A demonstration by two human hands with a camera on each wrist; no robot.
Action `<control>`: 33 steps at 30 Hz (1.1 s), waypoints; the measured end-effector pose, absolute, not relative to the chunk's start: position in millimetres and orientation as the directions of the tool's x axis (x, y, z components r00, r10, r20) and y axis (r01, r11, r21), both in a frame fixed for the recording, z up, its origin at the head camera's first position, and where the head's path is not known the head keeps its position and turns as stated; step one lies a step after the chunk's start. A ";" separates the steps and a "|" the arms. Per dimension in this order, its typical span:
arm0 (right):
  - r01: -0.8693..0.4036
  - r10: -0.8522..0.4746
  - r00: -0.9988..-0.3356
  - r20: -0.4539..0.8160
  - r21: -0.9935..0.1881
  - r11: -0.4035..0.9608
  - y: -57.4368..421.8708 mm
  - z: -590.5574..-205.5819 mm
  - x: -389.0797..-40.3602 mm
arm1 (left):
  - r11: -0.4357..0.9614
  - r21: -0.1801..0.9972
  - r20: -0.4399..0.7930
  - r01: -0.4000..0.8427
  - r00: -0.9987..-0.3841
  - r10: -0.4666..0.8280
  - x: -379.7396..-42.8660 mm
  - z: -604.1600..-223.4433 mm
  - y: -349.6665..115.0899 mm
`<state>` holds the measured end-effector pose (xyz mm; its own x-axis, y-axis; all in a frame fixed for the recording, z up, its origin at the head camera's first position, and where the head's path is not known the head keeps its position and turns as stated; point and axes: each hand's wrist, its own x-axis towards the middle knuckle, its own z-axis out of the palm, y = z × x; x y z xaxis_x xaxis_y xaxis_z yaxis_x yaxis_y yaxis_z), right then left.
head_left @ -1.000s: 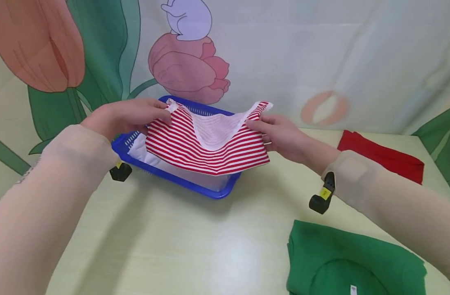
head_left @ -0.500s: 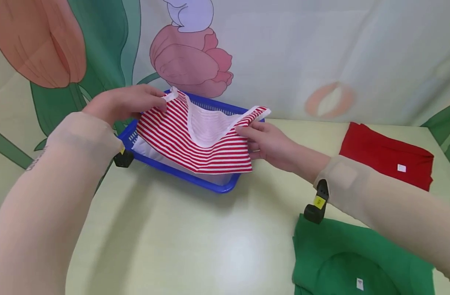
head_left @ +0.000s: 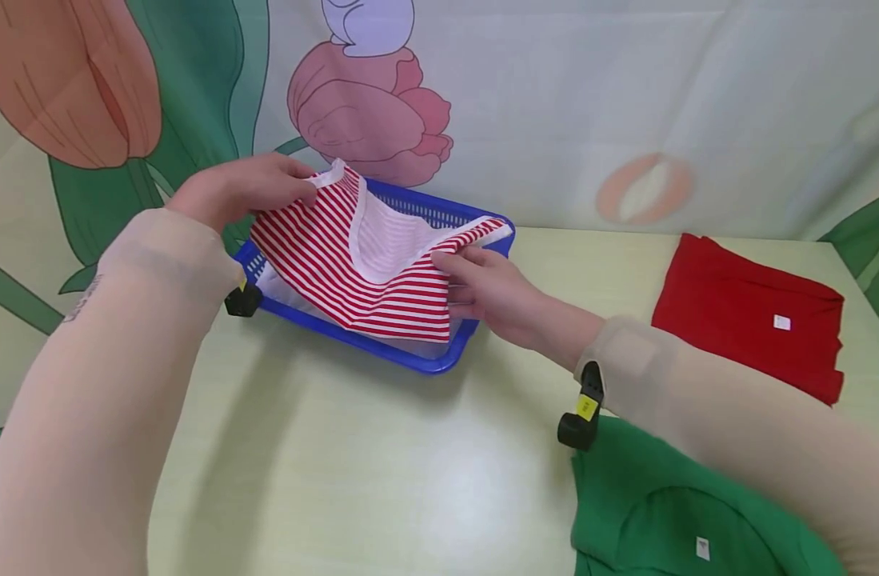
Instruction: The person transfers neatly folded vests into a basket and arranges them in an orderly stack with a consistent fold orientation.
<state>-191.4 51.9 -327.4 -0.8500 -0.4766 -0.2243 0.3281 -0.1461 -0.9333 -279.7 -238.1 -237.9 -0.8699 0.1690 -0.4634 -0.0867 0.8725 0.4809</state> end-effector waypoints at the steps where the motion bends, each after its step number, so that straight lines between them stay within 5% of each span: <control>1: 0.330 -0.472 -0.852 -0.226 -0.932 -0.149 49.2 -328.2 -191.7 | 0.879 0.470 -0.460 -0.078 -0.871 0.169 -280.9 -237.3 -238.5; 16: 0.293 -0.345 -0.906 -0.246 -0.952 -0.092 18.0 -344.2 -212.5 | 0.908 0.415 -0.294 -0.053 -0.953 0.079 -296.9 -237.9 -238.1; 33: 0.020 -0.382 -0.908 -0.170 -0.930 0.368 9.7 -362.5 -232.9 | 0.925 0.379 -0.120 -0.028 -0.993 0.020 -311.0 -301.0 -236.8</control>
<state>-232.9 9.7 -362.5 -0.9085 -0.3816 -0.1702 0.0198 0.3676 -0.9298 -311.0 -236.8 -301.0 -0.9925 0.0196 -0.1203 -0.0277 0.9249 0.3793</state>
